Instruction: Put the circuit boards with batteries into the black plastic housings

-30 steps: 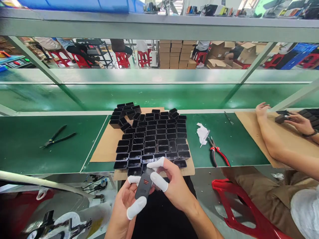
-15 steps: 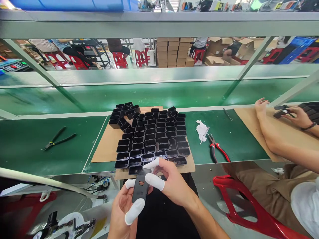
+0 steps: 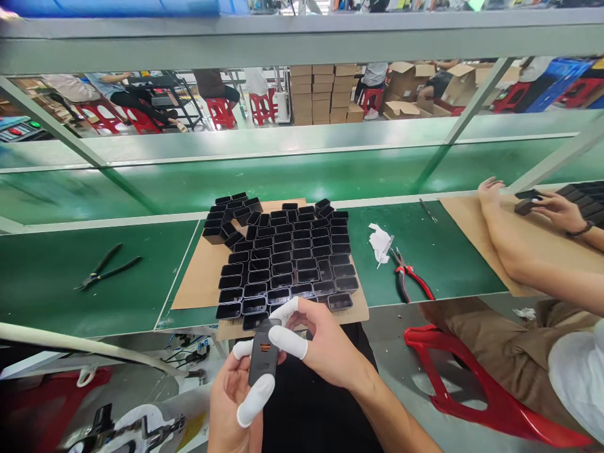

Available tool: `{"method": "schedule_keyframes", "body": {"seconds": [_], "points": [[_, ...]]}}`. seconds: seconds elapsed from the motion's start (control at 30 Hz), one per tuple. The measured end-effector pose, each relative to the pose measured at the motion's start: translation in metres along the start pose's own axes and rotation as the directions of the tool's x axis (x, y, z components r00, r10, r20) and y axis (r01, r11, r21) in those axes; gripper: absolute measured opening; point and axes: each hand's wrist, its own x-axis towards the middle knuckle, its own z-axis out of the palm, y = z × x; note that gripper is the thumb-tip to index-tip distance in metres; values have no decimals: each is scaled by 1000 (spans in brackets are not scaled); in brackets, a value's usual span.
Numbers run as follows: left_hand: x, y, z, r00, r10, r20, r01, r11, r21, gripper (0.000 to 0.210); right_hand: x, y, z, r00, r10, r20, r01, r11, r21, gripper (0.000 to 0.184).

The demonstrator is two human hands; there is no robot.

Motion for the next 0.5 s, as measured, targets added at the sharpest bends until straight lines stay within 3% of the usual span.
{"method": "schedule_keyframes", "body": {"seconds": [0.2, 0.3, 0.5], "points": [[-3, 4, 0, 999, 12, -39, -11, 999, 30, 77, -6, 0, 1, 1000, -15, -3, 15, 1000, 10, 24], [-5, 10, 5, 1000, 18, -7, -18, 1000, 24, 76, -8, 5, -1, 998, -55, -20, 55, 998, -16, 27], [-1, 30, 13, 990, -51, 130, 61, 996, -69, 63, -17, 28, -9, 951, -307, 19, 308, 948, -81, 48]]}}
